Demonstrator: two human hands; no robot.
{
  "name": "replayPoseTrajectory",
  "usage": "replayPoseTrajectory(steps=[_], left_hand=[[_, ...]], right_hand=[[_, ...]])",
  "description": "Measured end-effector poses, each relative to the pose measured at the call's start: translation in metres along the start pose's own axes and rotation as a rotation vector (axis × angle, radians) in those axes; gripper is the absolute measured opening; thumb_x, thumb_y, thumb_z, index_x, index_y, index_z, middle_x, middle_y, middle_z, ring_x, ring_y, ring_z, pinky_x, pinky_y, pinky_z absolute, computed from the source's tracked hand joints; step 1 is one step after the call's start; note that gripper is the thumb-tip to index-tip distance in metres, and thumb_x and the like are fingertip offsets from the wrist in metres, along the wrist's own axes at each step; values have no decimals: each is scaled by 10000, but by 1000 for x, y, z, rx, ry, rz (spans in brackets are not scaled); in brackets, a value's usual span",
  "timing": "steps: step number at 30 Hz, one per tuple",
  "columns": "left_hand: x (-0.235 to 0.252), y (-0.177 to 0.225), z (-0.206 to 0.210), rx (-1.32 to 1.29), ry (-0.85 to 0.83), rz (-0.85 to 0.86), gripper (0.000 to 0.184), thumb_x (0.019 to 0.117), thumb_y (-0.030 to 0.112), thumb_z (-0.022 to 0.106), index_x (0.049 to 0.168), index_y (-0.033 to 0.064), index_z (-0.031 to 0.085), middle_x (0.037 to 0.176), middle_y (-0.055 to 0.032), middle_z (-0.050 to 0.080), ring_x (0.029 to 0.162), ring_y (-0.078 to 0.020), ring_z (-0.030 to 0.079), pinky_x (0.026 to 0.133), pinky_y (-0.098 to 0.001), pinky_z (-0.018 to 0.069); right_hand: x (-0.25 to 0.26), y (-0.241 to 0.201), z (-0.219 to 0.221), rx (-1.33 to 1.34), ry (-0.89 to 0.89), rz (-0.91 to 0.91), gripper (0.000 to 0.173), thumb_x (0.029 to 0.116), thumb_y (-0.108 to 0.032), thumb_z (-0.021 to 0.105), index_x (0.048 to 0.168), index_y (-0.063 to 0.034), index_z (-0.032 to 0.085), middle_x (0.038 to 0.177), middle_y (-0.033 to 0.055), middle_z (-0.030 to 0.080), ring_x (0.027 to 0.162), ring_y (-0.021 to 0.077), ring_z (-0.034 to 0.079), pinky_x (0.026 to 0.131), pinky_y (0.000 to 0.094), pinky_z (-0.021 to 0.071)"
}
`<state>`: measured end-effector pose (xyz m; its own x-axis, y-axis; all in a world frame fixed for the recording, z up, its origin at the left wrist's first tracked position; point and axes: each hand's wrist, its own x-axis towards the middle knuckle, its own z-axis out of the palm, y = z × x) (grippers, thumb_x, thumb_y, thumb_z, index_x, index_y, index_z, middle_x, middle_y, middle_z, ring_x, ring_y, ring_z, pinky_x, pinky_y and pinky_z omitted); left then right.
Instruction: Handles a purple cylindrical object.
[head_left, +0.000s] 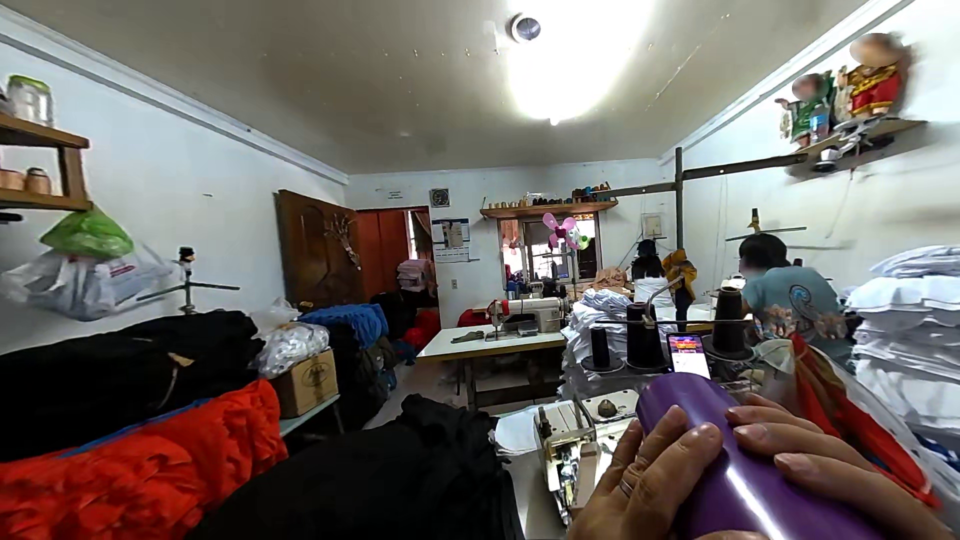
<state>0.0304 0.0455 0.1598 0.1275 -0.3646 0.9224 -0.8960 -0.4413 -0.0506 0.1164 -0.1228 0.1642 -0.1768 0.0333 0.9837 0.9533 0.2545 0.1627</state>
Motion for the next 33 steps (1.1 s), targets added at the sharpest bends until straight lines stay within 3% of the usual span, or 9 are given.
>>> replayPoseTrajectory(steps=[11, 15, 28, 31, 33], left_hand=[[-1, -5, 4, -8, 21, 14, 404, 1056, 275, 529, 1411, 88, 479, 1431, -235, 561, 1458, -277, 440, 1232, -431, 284], [-2, -4, 3, 1, 4, 19, 397, 1053, 269, 520, 1413, 107, 484, 1440, -233, 550, 1466, -282, 426, 1237, -442, 268], [0, -3, 4, 28, -27, 35, 377, 1059, 282, 512, 1395, 114, 473, 1437, -231, 550, 1468, -282, 424, 1233, -445, 277], [-2, -10, 6, -12, -18, 58, 340, 1113, 217, 387, 1437, 136, 451, 1485, -174, 530, 1484, -227, 407, 1243, -412, 265], [-1, -10, 6, -10, -15, 60, 341, 1108, 225, 403, 1433, 131, 446, 1476, -180, 539, 1479, -232, 415, 1242, -413, 267]], right_hand=[[-1, 0, -3, -22, -20, 11, 652, 1094, -546, 161, 1187, -120, 646, 1239, -33, 691, 1290, 87, 578, 1185, 322, 365], [-2, 0, -4, -7, -24, 22, 714, 1087, -557, 98, 1181, -113, 649, 1235, -24, 695, 1292, 93, 577, 1189, 324, 354], [-2, 0, -7, -1, -13, 10, 699, 1093, -540, 100, 1190, -121, 651, 1236, -35, 696, 1290, 86, 578, 1181, 323, 365], [-2, 1, -8, -4, -17, 4, 702, 1092, -545, 99, 1189, -118, 647, 1243, -33, 693, 1294, 84, 575, 1184, 320, 362], [-2, 1, -8, -4, -17, 5, 702, 1092, -546, 100, 1188, -117, 647, 1242, -33, 692, 1292, 82, 576, 1186, 321, 360]])
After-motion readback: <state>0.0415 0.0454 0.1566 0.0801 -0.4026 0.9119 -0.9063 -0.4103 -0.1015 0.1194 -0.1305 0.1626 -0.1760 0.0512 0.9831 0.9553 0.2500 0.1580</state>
